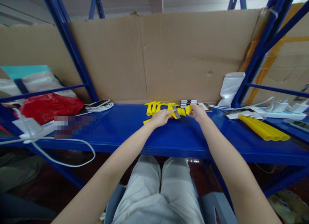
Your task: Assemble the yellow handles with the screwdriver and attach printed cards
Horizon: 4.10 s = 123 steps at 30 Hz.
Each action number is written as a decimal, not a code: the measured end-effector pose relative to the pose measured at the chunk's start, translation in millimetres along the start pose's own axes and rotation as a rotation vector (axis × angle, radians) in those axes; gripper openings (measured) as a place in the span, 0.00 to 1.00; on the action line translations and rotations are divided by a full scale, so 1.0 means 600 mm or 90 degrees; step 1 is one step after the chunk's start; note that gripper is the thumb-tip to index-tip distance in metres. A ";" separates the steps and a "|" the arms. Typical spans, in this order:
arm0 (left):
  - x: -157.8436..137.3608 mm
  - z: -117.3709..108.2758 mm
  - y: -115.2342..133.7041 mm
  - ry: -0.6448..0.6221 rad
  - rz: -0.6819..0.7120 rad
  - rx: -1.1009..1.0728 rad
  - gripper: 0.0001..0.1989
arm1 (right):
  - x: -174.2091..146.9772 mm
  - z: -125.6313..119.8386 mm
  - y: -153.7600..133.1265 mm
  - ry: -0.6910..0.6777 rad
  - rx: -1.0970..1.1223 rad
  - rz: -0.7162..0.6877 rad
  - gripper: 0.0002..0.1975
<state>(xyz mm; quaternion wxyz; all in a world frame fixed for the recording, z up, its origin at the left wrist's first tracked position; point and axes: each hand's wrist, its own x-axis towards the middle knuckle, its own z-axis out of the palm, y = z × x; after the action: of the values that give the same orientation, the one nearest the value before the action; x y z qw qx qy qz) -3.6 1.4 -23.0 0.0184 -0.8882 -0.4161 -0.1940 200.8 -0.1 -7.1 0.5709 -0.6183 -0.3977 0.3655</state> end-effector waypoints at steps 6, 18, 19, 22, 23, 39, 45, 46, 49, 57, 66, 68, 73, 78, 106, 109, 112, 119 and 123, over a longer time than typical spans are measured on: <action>0.001 0.000 0.002 0.009 -0.011 -0.023 0.25 | -0.021 0.012 -0.011 -0.120 0.122 0.017 0.05; -0.003 -0.006 0.012 -0.021 -0.006 -0.031 0.18 | -0.037 0.048 0.006 -0.066 -0.086 -0.108 0.12; -0.003 -0.006 0.013 -0.025 -0.006 -0.031 0.18 | -0.039 0.050 0.005 -0.067 -0.089 -0.108 0.13; -0.002 -0.004 0.016 -0.036 0.001 -0.026 0.17 | -0.044 0.051 0.003 -0.061 -0.095 -0.107 0.15; -0.002 -0.004 0.017 -0.038 0.004 -0.024 0.17 | -0.044 0.051 0.004 -0.059 -0.096 -0.107 0.15; 0.000 0.000 0.009 0.010 0.059 -0.072 0.16 | -0.025 0.050 0.013 -0.033 -0.069 -0.187 0.20; 0.002 0.002 0.006 0.031 0.037 -0.064 0.13 | -0.006 0.026 0.009 0.049 -0.111 -0.200 0.10; 0.002 0.002 0.005 0.034 0.039 -0.065 0.12 | -0.001 0.017 0.010 0.075 -0.160 -0.211 0.07; 0.004 0.005 0.003 0.043 0.048 -0.072 0.11 | 0.015 -0.013 0.017 0.189 -0.408 -0.283 0.08; 0.009 0.011 -0.001 0.045 0.055 -0.098 0.09 | 0.042 -0.056 0.049 0.138 -0.784 -0.169 0.16; 0.010 0.012 -0.001 0.054 0.064 -0.079 0.09 | 0.054 -0.038 0.063 0.057 -0.904 -0.192 0.24; 0.010 0.012 0.000 0.053 0.067 -0.078 0.09 | 0.057 -0.037 0.066 0.055 -0.919 -0.207 0.25; 0.008 0.010 0.003 0.044 0.078 -0.070 0.08 | 0.061 -0.032 0.071 0.034 -0.963 -0.228 0.25; 0.005 0.007 0.006 0.037 0.070 -0.067 0.07 | 0.065 -0.025 0.074 0.025 -0.980 -0.250 0.26; 0.003 0.003 0.010 0.022 0.074 -0.070 0.07 | 0.049 -0.012 0.047 -0.003 -0.841 -0.166 0.10; 0.002 0.003 0.010 0.022 0.071 -0.071 0.07 | 0.048 -0.014 0.045 0.001 -0.837 -0.159 0.09; 0.002 0.001 0.012 0.017 0.065 -0.069 0.07 | 0.045 -0.013 0.043 0.003 -0.832 -0.137 0.09; 0.003 0.002 0.010 0.016 0.071 -0.064 0.07 | 0.045 -0.012 0.046 0.013 -0.812 -0.151 0.09; 0.003 0.005 0.008 0.023 0.069 -0.065 0.08 | 0.050 -0.012 0.051 0.023 -0.756 -0.177 0.08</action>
<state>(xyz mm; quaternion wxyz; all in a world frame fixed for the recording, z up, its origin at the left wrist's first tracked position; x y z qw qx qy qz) 1.8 0.0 -24.3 -0.0088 -0.9056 -0.3565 -0.2295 222.3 23.4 -36.9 0.1777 -0.7794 -0.6008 -0.0066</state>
